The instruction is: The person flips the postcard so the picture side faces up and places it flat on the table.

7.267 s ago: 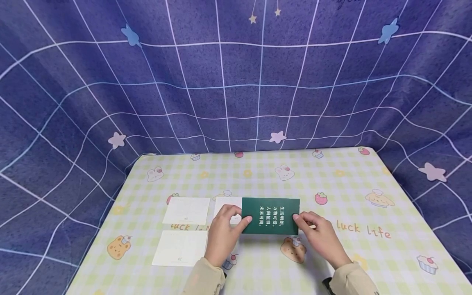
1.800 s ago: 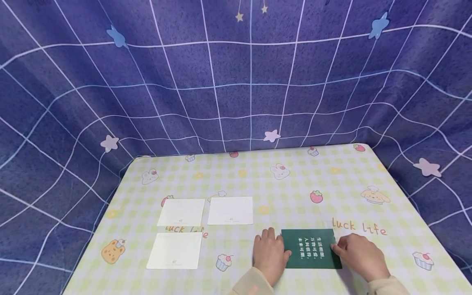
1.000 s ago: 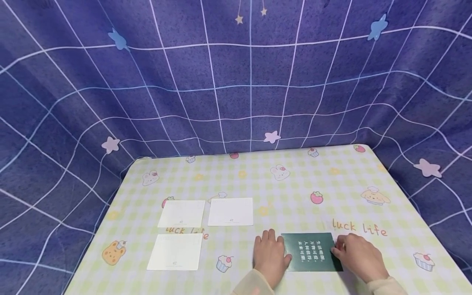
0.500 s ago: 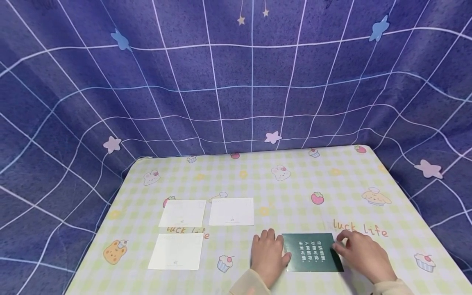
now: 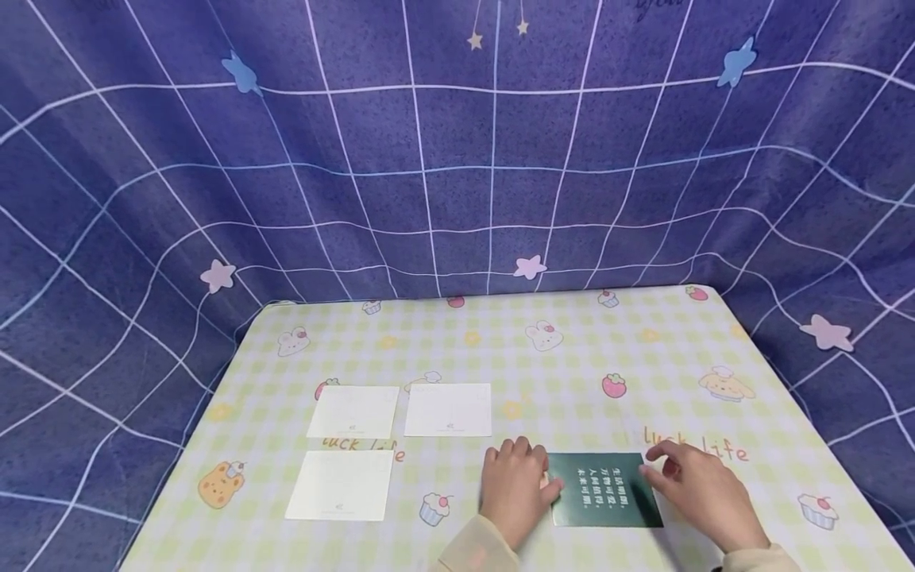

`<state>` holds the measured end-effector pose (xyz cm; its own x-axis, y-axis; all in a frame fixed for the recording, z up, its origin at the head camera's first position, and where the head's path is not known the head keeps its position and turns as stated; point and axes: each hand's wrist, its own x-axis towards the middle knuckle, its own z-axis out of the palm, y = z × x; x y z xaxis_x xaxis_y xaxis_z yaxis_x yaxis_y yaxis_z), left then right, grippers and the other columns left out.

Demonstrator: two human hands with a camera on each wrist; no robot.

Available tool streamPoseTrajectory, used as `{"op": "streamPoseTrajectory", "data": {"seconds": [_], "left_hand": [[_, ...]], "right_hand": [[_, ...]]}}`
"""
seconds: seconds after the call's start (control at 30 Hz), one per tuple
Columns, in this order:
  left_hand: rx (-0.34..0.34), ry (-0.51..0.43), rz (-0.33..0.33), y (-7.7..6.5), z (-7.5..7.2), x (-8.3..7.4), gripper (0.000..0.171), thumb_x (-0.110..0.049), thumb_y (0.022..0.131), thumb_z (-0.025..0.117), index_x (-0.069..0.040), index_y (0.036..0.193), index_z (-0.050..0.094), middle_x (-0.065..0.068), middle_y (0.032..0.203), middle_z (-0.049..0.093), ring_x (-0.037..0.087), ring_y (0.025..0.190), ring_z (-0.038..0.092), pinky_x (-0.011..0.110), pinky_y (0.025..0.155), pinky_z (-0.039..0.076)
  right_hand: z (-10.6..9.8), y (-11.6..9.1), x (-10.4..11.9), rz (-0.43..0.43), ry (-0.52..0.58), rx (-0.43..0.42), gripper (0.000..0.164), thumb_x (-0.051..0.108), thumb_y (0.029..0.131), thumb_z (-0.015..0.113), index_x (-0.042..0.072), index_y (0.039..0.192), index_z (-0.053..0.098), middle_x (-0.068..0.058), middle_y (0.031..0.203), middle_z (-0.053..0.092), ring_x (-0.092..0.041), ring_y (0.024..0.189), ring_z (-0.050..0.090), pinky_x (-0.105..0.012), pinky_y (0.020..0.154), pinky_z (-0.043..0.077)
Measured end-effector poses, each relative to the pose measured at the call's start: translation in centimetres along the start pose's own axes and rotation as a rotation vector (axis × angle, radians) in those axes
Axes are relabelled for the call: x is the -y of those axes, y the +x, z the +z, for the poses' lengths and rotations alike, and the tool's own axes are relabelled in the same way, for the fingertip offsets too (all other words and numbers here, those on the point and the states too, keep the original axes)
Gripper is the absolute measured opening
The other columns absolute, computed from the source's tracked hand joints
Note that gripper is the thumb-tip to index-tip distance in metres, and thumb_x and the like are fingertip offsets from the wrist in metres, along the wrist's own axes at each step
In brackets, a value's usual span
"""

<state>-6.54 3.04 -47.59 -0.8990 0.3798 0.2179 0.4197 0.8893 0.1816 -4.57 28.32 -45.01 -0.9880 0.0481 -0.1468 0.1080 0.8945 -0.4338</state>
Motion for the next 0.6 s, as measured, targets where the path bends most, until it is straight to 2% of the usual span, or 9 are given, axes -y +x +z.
{"op": "streamPoseTrajectory", "data": {"seconds": [0.27,0.6], "left_hand": [[-0.063,-0.003,-0.013,-0.2,-0.2,0.5,0.032,-0.049,0.075,0.085,-0.023,0.080,0.068,-0.008,0.078,0.058,0.012,0.073,0.055,0.027,0.067,0.038],[-0.074,-0.026,-0.049,-0.4,-0.4,1.5,0.030,-0.045,0.074,0.087,-0.023,0.086,0.070,-0.007,0.080,0.060,0.012,0.076,0.056,0.028,0.069,0.038]], "right_hand": [[0.2,-0.3,1.0,-0.067,0.036,-0.086,0.020,0.029,0.091,0.076,0.012,0.102,0.072,0.005,0.074,0.056,-0.013,0.065,0.049,-0.034,0.059,0.039],[0.3,0.1,2.0,-0.065,0.043,-0.070,0.019,0.028,0.090,0.077,0.014,0.101,0.073,0.005,0.076,0.058,-0.014,0.067,0.050,-0.035,0.059,0.041]]}}
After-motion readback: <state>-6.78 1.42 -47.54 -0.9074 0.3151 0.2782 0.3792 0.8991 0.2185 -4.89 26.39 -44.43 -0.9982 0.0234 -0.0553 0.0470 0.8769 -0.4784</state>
